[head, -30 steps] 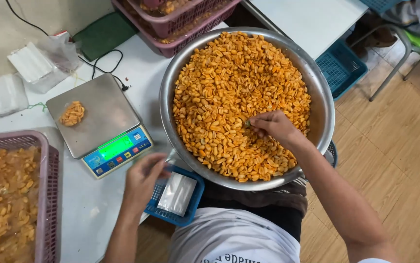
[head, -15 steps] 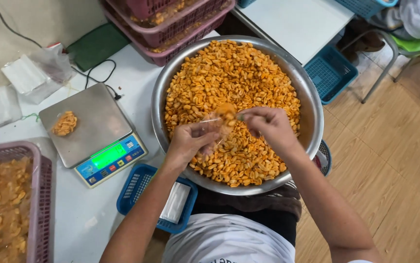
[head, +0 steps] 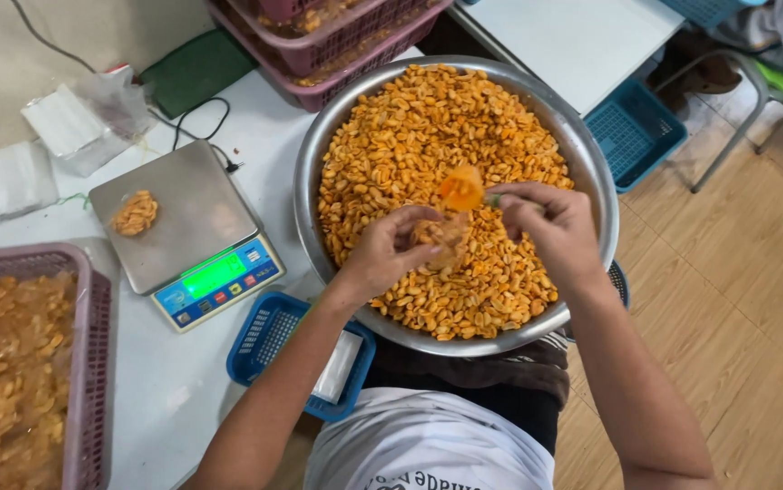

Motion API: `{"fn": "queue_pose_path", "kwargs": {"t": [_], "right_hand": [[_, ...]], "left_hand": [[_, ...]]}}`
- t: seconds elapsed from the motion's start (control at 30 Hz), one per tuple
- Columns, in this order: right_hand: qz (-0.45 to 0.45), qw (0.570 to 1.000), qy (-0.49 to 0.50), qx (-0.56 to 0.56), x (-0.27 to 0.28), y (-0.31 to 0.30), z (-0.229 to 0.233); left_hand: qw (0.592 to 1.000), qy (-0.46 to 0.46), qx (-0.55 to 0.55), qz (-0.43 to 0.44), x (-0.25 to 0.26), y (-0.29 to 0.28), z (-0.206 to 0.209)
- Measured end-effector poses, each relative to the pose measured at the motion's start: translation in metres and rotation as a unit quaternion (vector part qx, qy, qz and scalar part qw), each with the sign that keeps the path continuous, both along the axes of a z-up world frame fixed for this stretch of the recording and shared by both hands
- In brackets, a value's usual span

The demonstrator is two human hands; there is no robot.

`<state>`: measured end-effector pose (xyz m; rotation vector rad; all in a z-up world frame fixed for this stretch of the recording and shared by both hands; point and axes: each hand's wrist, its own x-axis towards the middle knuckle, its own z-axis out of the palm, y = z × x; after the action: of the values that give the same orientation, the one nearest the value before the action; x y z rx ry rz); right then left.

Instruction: Manually filling small plastic bags with snacks from a large communal bowl at a packaging station.

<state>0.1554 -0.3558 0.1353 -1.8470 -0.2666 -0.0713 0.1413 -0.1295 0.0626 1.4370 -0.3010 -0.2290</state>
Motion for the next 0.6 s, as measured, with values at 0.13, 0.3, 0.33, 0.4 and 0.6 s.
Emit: {"fn": "queue_pose_path", "kwargs": {"t": [0.13,0.3,0.33,0.4,0.6], "right_hand": [[-0.026,0.982,0.098,0.157,0.014,-0.012,-0.027],[-0.064,0.972,0.138,0.18,0.017,-0.022,-0.048],[-0.073,0.979,0.126,0.145,0.019,-0.028,-0.055],[-0.073,0.984,0.118,0.11,0.013,-0.028,-0.052],[-0.048,0.989,0.117,-0.074,0.001,-0.021,-0.046]], "left_hand": [[0.998,0.024,-0.046,0.033,0.0,0.0,-0.031],[0.986,-0.023,-0.032,0.16,-0.006,0.047,0.014],[0.972,-0.081,-0.018,0.218,0.002,0.066,0.011],[0.95,-0.136,-0.001,0.283,0.014,0.114,0.001],[0.728,-0.206,0.494,0.428,0.023,0.233,-0.091]]}}
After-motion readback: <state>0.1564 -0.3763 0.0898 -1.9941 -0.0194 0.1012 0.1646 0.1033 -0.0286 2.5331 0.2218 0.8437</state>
